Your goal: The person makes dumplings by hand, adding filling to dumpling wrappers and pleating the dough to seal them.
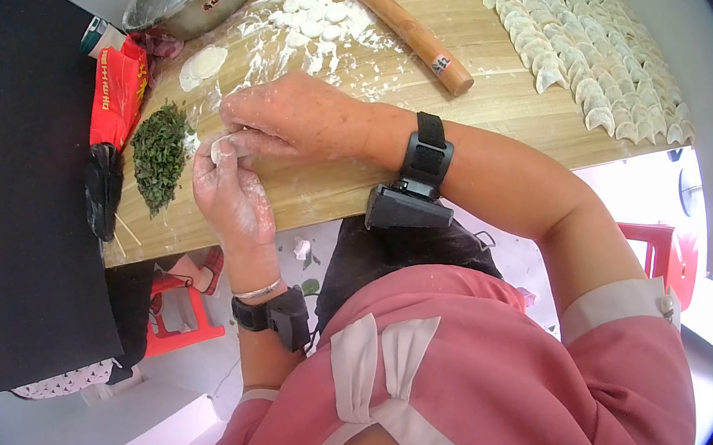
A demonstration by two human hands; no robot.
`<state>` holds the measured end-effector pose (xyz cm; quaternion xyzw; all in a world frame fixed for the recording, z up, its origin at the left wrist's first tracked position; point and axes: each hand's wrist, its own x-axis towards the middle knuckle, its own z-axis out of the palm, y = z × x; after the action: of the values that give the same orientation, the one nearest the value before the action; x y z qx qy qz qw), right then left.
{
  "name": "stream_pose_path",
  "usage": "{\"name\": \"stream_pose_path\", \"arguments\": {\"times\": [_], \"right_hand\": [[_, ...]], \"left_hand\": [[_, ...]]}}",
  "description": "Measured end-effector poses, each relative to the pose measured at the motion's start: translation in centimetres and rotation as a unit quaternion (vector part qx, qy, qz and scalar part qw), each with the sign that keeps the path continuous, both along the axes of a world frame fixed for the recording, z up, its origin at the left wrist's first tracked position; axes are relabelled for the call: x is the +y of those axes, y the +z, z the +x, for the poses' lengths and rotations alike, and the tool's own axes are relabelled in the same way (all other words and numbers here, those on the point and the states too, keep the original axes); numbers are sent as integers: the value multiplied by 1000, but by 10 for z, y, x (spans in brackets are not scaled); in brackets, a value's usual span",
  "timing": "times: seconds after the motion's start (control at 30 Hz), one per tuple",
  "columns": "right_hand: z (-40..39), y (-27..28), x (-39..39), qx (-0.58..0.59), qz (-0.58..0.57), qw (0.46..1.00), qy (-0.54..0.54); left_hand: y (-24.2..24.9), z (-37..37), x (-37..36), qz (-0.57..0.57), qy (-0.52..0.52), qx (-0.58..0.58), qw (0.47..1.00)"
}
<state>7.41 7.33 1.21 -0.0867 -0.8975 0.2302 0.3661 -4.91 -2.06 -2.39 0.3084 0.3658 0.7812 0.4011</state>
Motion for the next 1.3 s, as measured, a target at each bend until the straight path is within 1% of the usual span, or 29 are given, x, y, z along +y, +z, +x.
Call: {"name": "stream_pose_path", "arguments": {"times": [0.07, 0.13, 0.2, 0.23, 0.3, 0.37, 0.4, 0.43, 0.5, 0.53, 0.6, 0.67, 0.7, 0.77, 0.8, 0.83, 0.87, 0.9, 1.0, 1.07, 1.13, 1.23, 1.3], "right_hand": [[-2, -3, 0, 11, -9, 1000, 1], [-2, -3, 0, 22, -17, 1000, 2], [-3, -1, -2, 64, -3, 997, -43], [-2, 1, -1, 65, -1, 997, -43], [0, 3, 0, 62, 28, 994, -80], [1, 2, -1, 58, 22, 995, -85], [0, 2, -2, 53, 13, 995, -89], [0, 2, -3, 53, 14, 995, -89], [0, 2, -5, 45, -51, 995, -69], [0, 2, -4, 45, -50, 995, -69], [0, 1, -3, 33, -3, 997, -63], [-1, -1, -3, 45, 4, 998, -52], [-1, -1, -3, 57, 11, 997, -42], [0, -1, -3, 52, 11, 998, -39], [0, 0, -3, 48, 11, 998, -35], [1, 1, -4, 48, 11, 998, -35], [2, 1, -5, 31, 5, 999, -40], [2, 2, -5, 13, 0, 999, -44], [5, 6, -8, 12, -14, 998, -64], [8, 10, -7, 30, -21, 998, -58], [10, 11, -3, 49, -27, 997, -52], [10, 10, 4, 38, -19, 998, -35], [9, 9, 6, 4, -10, 1000, -11]], "left_hand": [[2, 1, -1, -20, 16, 3, 1000], [2, 0, 1, -9, 3, 10, 1000], [3, 1, 1, 4, -9, 17, 1000], [4, 4, 1, 13, 2, 1, 1000], [8, 8, 0, 24, 14, -16, 1000], [12, 9, -1, 20, -48, 9, 999], [12, 10, -2, 21, -48, 10, 999], [12, 11, -4, 8, -52, 16, 998], [12, 11, -4, -6, -56, 22, 998], [11, 10, -5, 0, -65, 25, 998], [10, 11, -4, 6, -74, 26, 997], [7, 13, -2, -22, -31, 60, 997], [5, 13, -2, -22, -31, 59, 998], [1, 14, -1, -30, 1, 63, 998], [1, 12, -1, -30, 0, 63, 998], [1, 8, -1, -57, -14, 69, 996], [1, 6, -2, -84, -27, 75, 993], [3, 7, -3, -84, -27, 74, 993], [8, 10, -5, -107, -5, 43, 993], [8, 8, -5, -57, -16, 2, 998], [9, 5, -6, -40, -33, -12, 999], [9, 2, -5, -17, -57, -34, 998], [10, 3, -6, -11, -63, -42, 997]]}}
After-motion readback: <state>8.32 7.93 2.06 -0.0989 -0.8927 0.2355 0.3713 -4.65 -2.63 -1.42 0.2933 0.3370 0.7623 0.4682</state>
